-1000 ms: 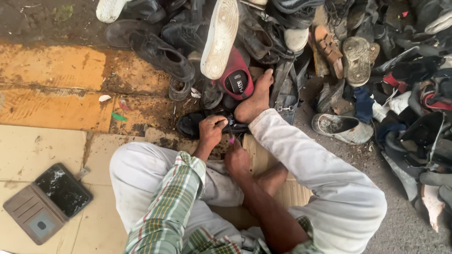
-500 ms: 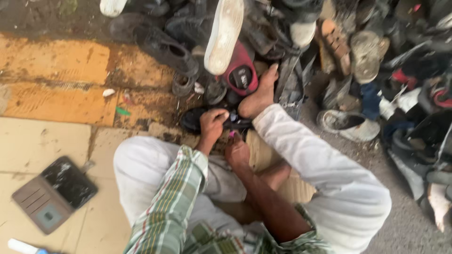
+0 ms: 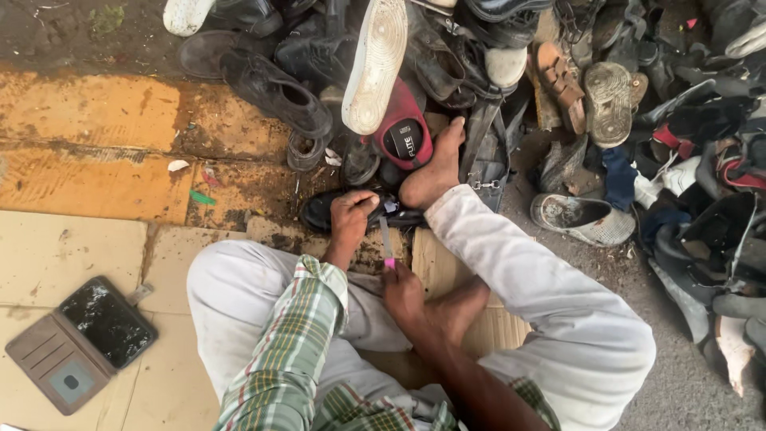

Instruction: The person repairs shoes by hand using a small knife to trim material and applying adhesive to various footwear items while sitting among a large pile of shoes.

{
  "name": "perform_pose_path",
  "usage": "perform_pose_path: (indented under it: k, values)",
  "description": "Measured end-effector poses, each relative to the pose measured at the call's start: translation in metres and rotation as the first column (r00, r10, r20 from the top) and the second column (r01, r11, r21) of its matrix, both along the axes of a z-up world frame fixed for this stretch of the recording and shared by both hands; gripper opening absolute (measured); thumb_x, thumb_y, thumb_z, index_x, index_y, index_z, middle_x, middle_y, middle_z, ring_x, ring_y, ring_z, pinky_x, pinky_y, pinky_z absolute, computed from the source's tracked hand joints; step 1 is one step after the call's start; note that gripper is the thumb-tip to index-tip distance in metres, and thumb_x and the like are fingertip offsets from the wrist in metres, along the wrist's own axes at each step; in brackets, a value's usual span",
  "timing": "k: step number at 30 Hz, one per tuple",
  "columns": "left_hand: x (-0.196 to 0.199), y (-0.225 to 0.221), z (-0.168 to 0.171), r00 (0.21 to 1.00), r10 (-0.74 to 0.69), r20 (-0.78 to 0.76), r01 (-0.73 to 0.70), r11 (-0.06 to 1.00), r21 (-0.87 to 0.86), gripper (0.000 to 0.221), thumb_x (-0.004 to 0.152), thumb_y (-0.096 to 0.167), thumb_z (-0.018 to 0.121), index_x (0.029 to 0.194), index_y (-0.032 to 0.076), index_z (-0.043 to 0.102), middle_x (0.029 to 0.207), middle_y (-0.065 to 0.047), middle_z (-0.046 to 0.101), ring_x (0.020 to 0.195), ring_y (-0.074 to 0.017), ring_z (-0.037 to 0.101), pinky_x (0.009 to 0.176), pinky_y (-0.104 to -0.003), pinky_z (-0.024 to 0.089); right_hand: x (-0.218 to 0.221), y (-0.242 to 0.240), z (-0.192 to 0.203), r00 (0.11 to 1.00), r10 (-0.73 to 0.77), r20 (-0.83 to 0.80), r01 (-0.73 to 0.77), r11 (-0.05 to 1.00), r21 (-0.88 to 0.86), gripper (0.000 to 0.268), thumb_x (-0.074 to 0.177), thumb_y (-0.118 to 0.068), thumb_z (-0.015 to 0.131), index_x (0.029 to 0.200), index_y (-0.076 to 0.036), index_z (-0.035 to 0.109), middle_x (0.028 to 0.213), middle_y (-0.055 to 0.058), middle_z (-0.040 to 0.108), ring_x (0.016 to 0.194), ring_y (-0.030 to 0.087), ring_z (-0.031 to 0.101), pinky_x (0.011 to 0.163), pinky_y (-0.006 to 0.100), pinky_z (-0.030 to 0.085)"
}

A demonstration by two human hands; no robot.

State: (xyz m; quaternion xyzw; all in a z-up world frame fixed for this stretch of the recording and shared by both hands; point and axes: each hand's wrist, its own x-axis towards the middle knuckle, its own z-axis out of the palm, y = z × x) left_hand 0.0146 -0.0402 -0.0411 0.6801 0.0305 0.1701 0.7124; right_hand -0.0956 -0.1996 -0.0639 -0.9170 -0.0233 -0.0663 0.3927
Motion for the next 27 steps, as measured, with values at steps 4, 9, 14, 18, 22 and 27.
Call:
perform_pose_path:
  k: [4, 9, 14, 18, 22, 27]
  values:
    - [-0.002, 0.003, -0.004, 0.988, -0.04, -0.15, 0.028, 0.996, -0.081, 0.018, 0.084, 0.005, 0.078, 0.1, -0.003, 0.078, 0.088, -0.007, 0.078, 0.08, -0.0109, 0.068, 0.076, -0.027, 0.054, -0.022, 0.0, 0.045, 0.948, -0.031, -0.317, 0.113, 0.964, 0.241, 0.028, 0.099, -0.023, 0.059, 0.097, 0.002, 0.071, 0.074, 0.019, 0.067, 0.067, 0.03, 0.061, 0.066, 0.043, 0.051]
    - [-0.007, 0.007, 0.006, 0.986, -0.1, -0.135, 0.084, 0.989, -0.122, 0.017, 0.085, 0.006, 0.078, 0.099, -0.003, 0.078, 0.09, -0.007, 0.079, 0.083, -0.0111, 0.07, 0.078, -0.026, 0.055, -0.017, 0.005, 0.061, 0.854, -0.084, -0.514, 0.344, 0.832, 0.436, 0.025, 0.097, -0.022, 0.055, 0.107, -0.003, 0.068, 0.073, 0.014, 0.068, 0.058, 0.022, 0.054, 0.055, 0.042, 0.044]
    - [-0.018, 0.016, 0.038, 0.972, -0.222, -0.074, 0.228, 0.969, 0.09, 0.017, 0.083, 0.008, 0.078, 0.097, -0.001, 0.078, 0.089, -0.009, 0.077, 0.082, -0.016, 0.072, 0.078, -0.03, 0.056, 0.005, -0.005, 0.059, 0.918, -0.07, -0.391, 0.196, 0.936, 0.294, 0.023, 0.094, -0.015, 0.061, 0.1, 0.0, 0.076, 0.064, 0.011, 0.065, 0.055, 0.015, 0.056, 0.05, 0.036, 0.044]
    - [-0.033, 0.011, 0.051, 0.913, -0.404, -0.059, 0.358, 0.723, 0.591, 0.011, 0.082, 0.01, 0.079, 0.089, 0.003, 0.079, 0.082, -0.011, 0.072, 0.08, -0.0266, 0.067, 0.078, -0.041, 0.053, 0.032, -0.025, 0.074, 0.844, 0.001, -0.536, 0.161, 0.953, 0.255, 0.026, 0.096, -0.02, 0.066, 0.093, 0.004, 0.077, 0.06, 0.011, 0.06, 0.052, 0.017, 0.054, 0.05, 0.036, 0.042]
    - [-0.048, 0.003, 0.046, 0.908, -0.407, -0.094, 0.321, 0.536, 0.781, 0.01, 0.079, 0.007, 0.078, 0.089, 0.006, 0.077, 0.088, -0.009, 0.074, 0.087, -0.0272, 0.067, 0.089, -0.044, 0.052, 0.056, -0.027, 0.061, 0.761, 0.103, -0.64, 0.188, 0.909, 0.371, 0.025, 0.096, -0.023, 0.066, 0.098, 0.001, 0.076, 0.063, 0.008, 0.06, 0.049, 0.018, 0.048, 0.047, 0.039, 0.035]
    - [-0.032, 0.024, 0.051, 0.928, -0.373, -0.017, 0.274, 0.649, 0.71, 0.023, 0.079, 0.002, 0.072, 0.102, 0.004, 0.075, 0.098, -0.012, 0.074, 0.095, -0.0305, 0.066, 0.086, -0.044, 0.053, 0.034, -0.023, 0.031, 0.925, 0.111, -0.362, -0.052, 0.984, 0.169, 0.023, 0.095, -0.022, 0.063, 0.1, -0.001, 0.073, 0.068, 0.011, 0.064, 0.057, 0.019, 0.063, 0.053, 0.039, 0.048]
